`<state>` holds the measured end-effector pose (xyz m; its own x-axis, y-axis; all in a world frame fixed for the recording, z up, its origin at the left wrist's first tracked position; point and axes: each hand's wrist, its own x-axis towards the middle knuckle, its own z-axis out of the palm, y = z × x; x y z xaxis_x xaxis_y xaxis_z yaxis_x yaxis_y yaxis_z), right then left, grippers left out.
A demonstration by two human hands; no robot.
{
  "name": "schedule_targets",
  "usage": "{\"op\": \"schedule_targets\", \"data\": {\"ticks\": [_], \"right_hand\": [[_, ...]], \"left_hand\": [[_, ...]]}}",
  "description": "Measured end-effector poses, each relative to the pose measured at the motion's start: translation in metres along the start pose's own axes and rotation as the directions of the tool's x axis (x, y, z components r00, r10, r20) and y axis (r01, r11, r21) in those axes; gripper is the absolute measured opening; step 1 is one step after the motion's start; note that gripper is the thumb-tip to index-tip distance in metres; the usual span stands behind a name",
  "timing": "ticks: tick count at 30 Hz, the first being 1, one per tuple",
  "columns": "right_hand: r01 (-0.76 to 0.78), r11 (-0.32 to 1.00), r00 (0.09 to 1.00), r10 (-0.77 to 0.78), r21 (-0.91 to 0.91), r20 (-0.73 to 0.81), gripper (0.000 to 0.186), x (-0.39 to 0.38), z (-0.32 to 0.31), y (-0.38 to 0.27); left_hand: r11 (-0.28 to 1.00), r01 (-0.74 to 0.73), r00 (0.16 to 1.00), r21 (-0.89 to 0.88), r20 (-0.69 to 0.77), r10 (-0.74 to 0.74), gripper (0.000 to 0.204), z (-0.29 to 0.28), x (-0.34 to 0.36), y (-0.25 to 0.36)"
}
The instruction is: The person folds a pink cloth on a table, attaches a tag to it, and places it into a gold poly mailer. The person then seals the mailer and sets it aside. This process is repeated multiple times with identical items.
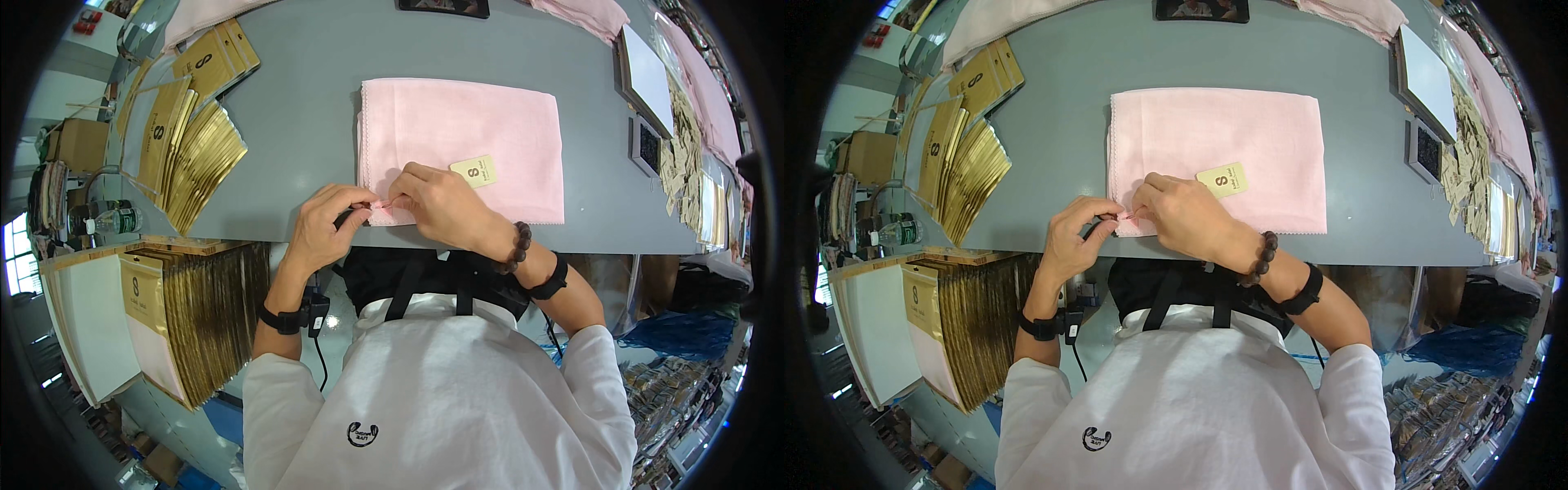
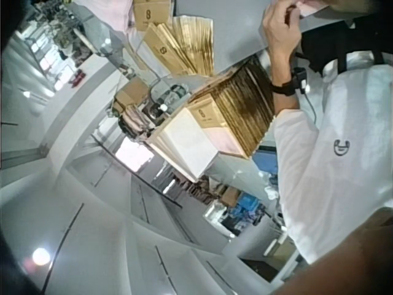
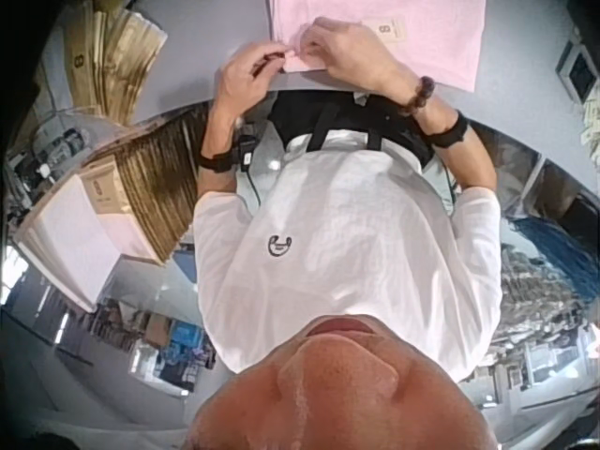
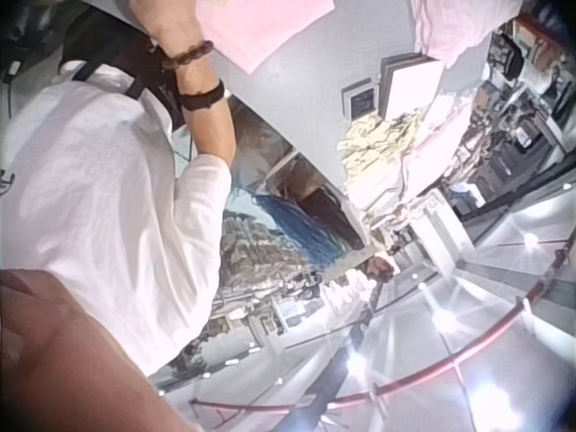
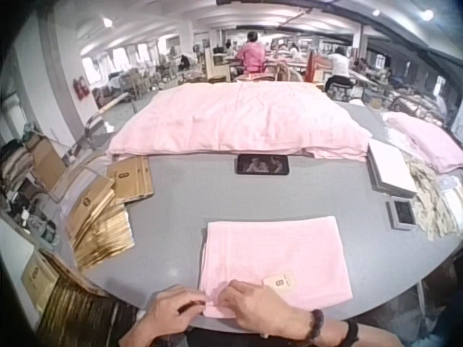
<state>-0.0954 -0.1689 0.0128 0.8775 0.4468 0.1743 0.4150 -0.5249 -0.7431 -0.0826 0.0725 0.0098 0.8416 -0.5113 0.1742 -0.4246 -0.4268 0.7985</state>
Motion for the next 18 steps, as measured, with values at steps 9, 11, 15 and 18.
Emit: {"op": "schedule_targets", "data": {"ticks": [9,11,15,18], "right_hand": [[0.031,0.999,0.999,-0.031,-0.031,0.009,0.009,0.002,0.003,-0.004],[0.018,1.0,1.0,-0.018,-0.018,0.0,0.008,0.003,0.003,-0.004],[0.005,0.999,1.0,-0.005,-0.032,0.009,0.007,0.004,0.006,-0.002],[0.056,0.997,0.998,-0.056,-0.051,-0.002,0.008,0.005,0.01,-0.001]], "left_hand": [[0.993,-0.103,0.994,0.062,-0.033,0.105,0.015,0.007,0.001,-0.008],[0.995,-0.089,0.995,0.053,-0.046,0.092,0.013,0.009,0.001,-0.009],[0.997,-0.062,0.997,0.042,-0.051,0.064,0.011,0.009,0.001,-0.009],[0.998,-0.047,0.998,0.049,-0.049,0.049,0.011,0.011,0.002,-0.009]]}}
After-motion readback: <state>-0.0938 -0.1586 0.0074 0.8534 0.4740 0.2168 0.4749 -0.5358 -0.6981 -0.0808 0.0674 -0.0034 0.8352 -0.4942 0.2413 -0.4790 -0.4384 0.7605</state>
